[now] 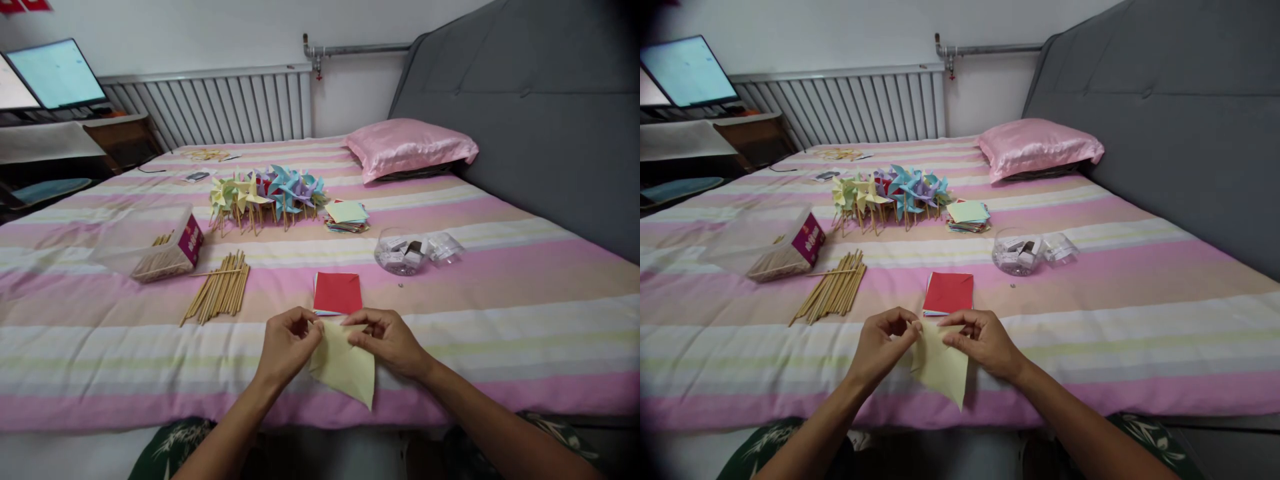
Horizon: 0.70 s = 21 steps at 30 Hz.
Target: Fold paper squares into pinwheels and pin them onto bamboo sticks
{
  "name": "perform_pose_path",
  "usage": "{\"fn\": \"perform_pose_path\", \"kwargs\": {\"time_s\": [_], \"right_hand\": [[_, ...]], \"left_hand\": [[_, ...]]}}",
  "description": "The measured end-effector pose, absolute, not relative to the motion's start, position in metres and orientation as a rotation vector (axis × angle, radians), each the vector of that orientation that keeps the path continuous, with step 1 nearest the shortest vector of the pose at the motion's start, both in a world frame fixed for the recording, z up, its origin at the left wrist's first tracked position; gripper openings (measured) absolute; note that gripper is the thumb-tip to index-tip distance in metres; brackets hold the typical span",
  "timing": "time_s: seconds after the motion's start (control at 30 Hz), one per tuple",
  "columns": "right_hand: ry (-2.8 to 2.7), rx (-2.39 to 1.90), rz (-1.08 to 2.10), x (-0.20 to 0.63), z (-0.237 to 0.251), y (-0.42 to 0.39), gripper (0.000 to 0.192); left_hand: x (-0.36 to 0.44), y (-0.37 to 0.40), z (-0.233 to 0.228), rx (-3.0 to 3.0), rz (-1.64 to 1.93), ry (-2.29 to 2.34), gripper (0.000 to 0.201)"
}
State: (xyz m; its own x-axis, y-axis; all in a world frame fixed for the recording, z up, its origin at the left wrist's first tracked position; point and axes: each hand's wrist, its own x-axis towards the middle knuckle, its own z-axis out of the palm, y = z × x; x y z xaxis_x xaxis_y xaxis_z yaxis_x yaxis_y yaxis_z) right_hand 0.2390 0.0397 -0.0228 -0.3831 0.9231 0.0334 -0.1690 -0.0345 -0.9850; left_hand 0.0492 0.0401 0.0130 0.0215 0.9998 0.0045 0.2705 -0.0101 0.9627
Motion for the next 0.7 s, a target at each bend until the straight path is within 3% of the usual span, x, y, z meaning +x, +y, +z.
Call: {"fn": "perform_pose_path", "kwargs": {"time_s": [0.43, 0.7], "right_hand": [[-1.413, -0.893, 1.642, 0.2379, -0.0159, 0.0365, 0.023], [-1.301, -0.880, 1.700, 0.2406, -0.0199, 0.0389, 0.027]], "left_hand": [[0.0519, 0.0359, 0.0190, 1.712, 1.006, 1.536, 0.013], [0.0478, 0.0415, 0.0160, 1.329, 1.088, 1.399, 0.018]]}}
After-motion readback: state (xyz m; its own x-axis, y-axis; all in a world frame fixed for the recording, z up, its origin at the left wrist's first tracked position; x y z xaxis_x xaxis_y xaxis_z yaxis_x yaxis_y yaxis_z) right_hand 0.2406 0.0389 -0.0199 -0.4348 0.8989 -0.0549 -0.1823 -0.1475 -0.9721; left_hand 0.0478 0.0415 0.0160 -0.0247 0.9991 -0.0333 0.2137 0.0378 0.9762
